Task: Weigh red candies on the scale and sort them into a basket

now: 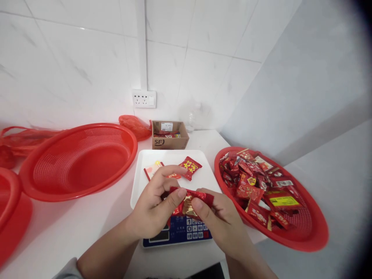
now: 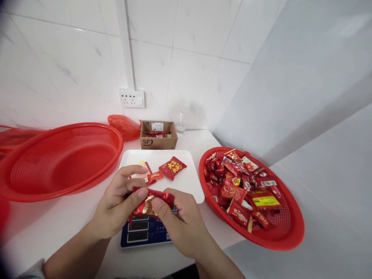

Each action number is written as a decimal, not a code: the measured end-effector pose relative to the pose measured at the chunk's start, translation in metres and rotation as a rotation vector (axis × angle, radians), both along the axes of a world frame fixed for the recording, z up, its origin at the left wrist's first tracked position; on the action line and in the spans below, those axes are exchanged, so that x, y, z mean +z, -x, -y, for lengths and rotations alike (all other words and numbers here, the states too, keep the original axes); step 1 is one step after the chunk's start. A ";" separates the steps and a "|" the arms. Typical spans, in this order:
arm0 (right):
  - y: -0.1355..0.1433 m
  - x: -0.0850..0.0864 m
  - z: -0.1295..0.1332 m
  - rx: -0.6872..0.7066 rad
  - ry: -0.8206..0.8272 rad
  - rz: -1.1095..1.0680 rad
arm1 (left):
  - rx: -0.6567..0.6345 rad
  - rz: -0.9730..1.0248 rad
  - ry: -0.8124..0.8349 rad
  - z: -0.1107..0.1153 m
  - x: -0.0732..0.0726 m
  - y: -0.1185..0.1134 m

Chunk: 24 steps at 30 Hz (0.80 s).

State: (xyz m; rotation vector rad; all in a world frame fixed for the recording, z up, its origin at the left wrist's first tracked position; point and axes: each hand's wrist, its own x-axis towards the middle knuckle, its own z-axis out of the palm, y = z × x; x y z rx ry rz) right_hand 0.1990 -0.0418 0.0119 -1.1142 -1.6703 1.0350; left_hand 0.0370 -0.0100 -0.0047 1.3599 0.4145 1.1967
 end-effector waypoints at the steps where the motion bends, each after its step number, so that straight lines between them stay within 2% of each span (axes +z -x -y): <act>1: 0.000 -0.002 0.000 -0.019 -0.028 0.013 | -0.015 0.004 0.043 -0.001 0.000 0.000; 5: -0.001 -0.009 0.000 -0.078 -0.134 0.014 | -0.117 0.027 0.181 -0.004 0.002 0.001; 9: -0.001 -0.013 -0.002 -0.156 -0.117 -0.001 | -0.187 0.030 0.152 -0.005 0.002 -0.001; 14: 0.001 -0.011 -0.003 -0.112 -0.022 -0.093 | -0.155 0.110 0.115 -0.002 0.002 -0.006; 19: 0.001 -0.009 -0.003 -0.066 -0.016 -0.080 | -0.131 0.129 0.160 -0.005 0.001 -0.007; 24: -0.001 -0.009 0.001 -0.226 0.042 -0.060 | 0.076 0.146 0.343 -0.011 0.004 -0.006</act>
